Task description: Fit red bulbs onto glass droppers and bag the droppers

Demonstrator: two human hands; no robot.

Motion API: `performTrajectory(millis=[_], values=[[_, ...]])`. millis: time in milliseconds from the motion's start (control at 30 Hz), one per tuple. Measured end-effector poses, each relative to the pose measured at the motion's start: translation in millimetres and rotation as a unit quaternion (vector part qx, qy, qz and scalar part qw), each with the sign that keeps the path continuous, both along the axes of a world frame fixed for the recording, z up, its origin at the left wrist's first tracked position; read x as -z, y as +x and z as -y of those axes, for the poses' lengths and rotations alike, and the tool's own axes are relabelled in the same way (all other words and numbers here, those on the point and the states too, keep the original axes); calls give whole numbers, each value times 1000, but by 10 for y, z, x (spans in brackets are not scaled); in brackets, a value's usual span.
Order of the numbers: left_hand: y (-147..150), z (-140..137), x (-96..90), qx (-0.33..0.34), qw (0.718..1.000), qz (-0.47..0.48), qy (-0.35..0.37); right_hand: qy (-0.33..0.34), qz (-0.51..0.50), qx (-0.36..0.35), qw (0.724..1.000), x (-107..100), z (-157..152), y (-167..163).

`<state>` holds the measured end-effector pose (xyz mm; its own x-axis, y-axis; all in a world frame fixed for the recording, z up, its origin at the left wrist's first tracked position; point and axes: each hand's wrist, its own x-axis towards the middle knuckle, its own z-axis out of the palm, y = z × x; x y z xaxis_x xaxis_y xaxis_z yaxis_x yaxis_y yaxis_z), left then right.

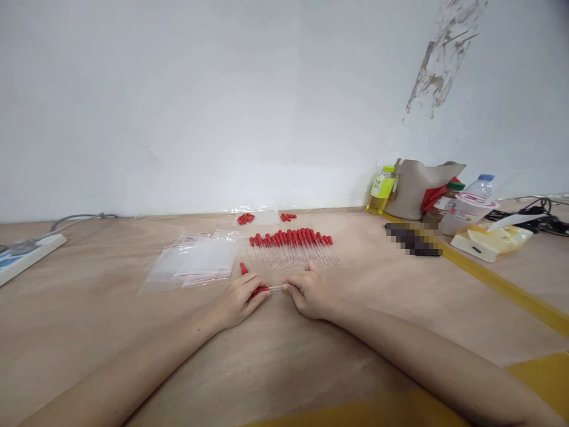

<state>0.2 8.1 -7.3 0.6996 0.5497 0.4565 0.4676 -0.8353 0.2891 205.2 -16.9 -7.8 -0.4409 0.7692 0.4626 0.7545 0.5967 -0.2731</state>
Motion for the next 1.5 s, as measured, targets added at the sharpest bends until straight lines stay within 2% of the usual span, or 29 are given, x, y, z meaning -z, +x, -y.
performTrajectory(millis=[233, 433, 500, 633, 700, 767, 867, 1067, 1333, 1433, 1500], values=[[1, 0, -3, 12, 1000, -19, 10, -73, -37, 9, 997, 24, -28, -87], [-63, -12, -62, -4, 999, -10, 49, -51, 6, -50, 997, -167, 56, -56], [-129, -64, -89, -34, 996, 3, 77, -71, -8, -58, 996, -233, 37, -19], [-282, -254, -80, -188, 972, 64, 124, -151, -72, 34, 985, -333, -207, 36], [-335, -338, -48, -235, 962, 50, 133, -173, -89, 97, 976, -369, -408, 8], [-357, -376, -19, -245, 961, 20, 128, -176, -95, 144, 969, -387, -614, -75], [-349, -361, -4, -230, 967, -5, 114, -170, -98, 175, 965, -374, -862, -267], [-325, -334, -14, -220, 972, -27, 81, -186, -68, 286, 938, -260, -1092, -533], [-327, -347, -7, -227, 969, -66, 80, -189, -26, 291, 937, -219, -1100, -574], [-323, -338, -8, -237, 965, -66, 88, -157, 1, 278, 948, -253, -1036, -627], [-321, -334, -10, -246, 962, -68, 94, -129, 8, 244, 961, -268, -991, -700]])
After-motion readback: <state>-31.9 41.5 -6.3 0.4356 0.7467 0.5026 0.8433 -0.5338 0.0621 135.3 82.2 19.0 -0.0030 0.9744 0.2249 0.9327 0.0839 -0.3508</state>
